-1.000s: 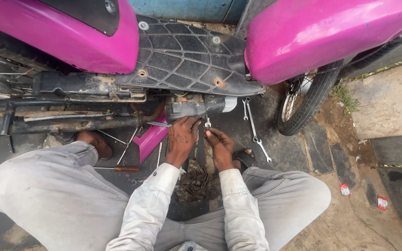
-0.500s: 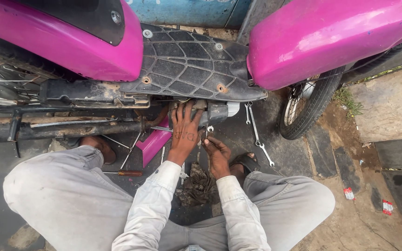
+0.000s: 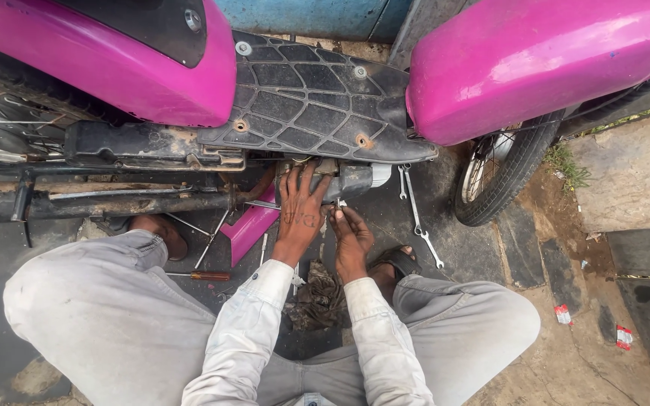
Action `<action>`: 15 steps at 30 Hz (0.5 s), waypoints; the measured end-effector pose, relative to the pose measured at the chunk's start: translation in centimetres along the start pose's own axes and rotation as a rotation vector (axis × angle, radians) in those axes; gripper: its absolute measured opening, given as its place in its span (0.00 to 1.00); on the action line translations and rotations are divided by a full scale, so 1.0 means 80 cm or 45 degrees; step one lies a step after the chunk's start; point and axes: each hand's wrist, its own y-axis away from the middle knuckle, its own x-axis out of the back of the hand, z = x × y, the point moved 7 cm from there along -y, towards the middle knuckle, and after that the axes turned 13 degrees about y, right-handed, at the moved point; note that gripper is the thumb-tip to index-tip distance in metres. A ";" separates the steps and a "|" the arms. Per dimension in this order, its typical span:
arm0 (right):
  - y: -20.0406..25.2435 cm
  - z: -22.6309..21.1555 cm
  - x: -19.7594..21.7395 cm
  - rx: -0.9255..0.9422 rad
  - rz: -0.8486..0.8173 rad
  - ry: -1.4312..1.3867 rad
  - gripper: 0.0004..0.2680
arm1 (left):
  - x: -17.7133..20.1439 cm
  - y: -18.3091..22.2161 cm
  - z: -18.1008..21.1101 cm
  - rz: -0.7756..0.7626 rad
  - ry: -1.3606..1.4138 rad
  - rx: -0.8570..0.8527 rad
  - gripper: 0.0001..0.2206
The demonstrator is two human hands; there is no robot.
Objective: Dismantling and cleaning the engine components of a motorcycle using a screwdriver and wrench.
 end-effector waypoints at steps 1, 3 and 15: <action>-0.003 -0.002 -0.002 -0.001 -0.002 0.000 0.07 | -0.002 0.000 -0.003 0.001 -0.001 0.001 0.29; -0.009 -0.004 -0.003 -0.050 0.065 0.062 0.07 | -0.005 0.002 -0.007 0.022 -0.032 -0.034 0.27; -0.010 -0.014 -0.014 -0.049 0.081 0.203 0.07 | -0.006 0.003 -0.005 0.025 -0.080 -0.055 0.28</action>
